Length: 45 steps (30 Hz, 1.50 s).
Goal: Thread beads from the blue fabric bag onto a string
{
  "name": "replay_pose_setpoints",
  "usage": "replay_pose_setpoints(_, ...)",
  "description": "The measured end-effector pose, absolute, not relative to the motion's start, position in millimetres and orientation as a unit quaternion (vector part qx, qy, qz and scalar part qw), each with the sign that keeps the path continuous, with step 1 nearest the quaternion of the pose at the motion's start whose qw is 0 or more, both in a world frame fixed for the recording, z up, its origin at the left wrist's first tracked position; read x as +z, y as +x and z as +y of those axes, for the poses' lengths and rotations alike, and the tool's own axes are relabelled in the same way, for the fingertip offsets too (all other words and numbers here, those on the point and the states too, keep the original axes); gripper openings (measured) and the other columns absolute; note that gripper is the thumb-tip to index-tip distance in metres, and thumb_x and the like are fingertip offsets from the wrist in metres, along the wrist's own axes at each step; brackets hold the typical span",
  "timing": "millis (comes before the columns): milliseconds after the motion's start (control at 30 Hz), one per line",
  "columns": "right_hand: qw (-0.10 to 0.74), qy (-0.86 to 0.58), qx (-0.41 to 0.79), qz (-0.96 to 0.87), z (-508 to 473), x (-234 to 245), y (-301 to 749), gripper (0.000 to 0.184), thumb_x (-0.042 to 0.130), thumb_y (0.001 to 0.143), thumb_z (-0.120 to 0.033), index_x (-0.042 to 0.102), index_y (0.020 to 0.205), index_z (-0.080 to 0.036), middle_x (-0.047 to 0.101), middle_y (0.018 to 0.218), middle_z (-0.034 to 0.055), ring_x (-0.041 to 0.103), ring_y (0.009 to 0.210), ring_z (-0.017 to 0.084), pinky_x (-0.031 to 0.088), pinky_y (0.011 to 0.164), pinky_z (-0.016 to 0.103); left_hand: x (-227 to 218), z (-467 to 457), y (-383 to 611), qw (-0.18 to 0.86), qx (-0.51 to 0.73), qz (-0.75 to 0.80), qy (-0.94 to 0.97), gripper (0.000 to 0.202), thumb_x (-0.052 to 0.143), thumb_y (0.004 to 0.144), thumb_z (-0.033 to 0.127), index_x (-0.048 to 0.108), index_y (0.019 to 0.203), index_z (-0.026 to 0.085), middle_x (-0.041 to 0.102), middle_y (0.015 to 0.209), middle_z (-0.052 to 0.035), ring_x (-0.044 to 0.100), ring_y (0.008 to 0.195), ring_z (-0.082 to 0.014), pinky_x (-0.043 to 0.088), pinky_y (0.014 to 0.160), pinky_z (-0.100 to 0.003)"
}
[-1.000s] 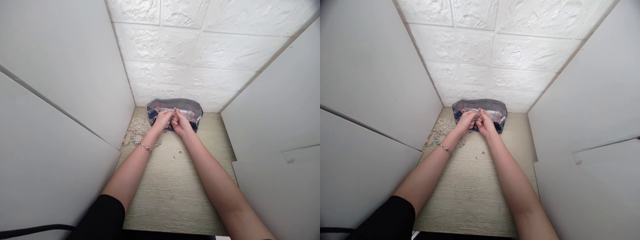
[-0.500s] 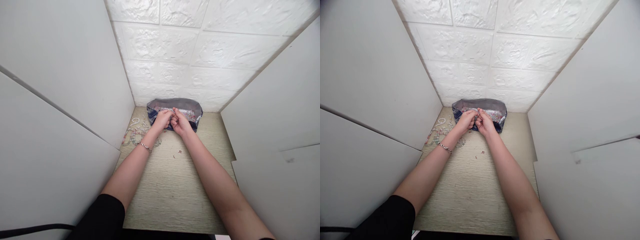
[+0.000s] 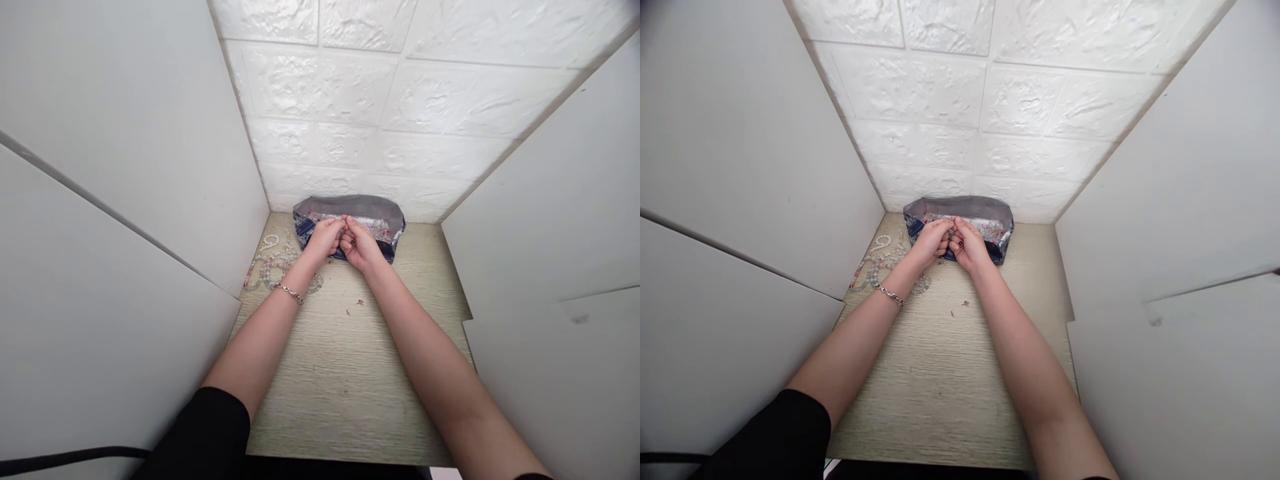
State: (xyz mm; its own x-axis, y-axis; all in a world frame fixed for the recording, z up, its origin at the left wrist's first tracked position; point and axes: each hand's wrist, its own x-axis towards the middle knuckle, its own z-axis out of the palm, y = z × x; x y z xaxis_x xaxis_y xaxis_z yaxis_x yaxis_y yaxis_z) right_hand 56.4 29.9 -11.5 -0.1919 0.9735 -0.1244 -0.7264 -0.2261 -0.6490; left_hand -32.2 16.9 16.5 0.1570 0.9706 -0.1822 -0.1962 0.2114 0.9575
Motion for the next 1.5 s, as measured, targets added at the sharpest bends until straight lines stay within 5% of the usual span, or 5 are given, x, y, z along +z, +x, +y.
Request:
replay_pose_setpoints(1100, 0.583, -0.302, 0.729, -0.196, 30.5, -9.4, 57.2, 0.009, 0.049, 0.079, -0.025, 0.051, 0.079, -0.016, 0.030, 0.042, -0.0092, 0.021, 0.033, 0.001, 0.018, 0.032, 0.012, 9.4, 21.7, -33.3, 0.631, 0.463, 0.453, 0.428, 0.015, 0.045, 0.072, 0.020, 0.040, 0.058, 0.017, 0.023, 0.039, 0.0089, 0.016, 0.028, -0.0012, 0.009, 0.030, -0.016)
replay_pose_setpoints(1500, 0.577, -0.301, 0.729, -0.212, 28.1, -7.8, 55.7, 0.009, 0.048, 0.079, -0.023, 0.051, 0.077, -0.015, 0.041, 0.047, -0.0070, 0.023, 0.033, 0.000, 0.019, 0.032, 0.012, 11.3, 20.3, -32.5, 0.629, 0.460, 0.456, 0.430, 0.019, 0.045, 0.072, 0.020, 0.036, 0.056, 0.017, 0.024, 0.040, 0.0088, 0.017, 0.028, -0.0010, 0.010, 0.030, -0.016)
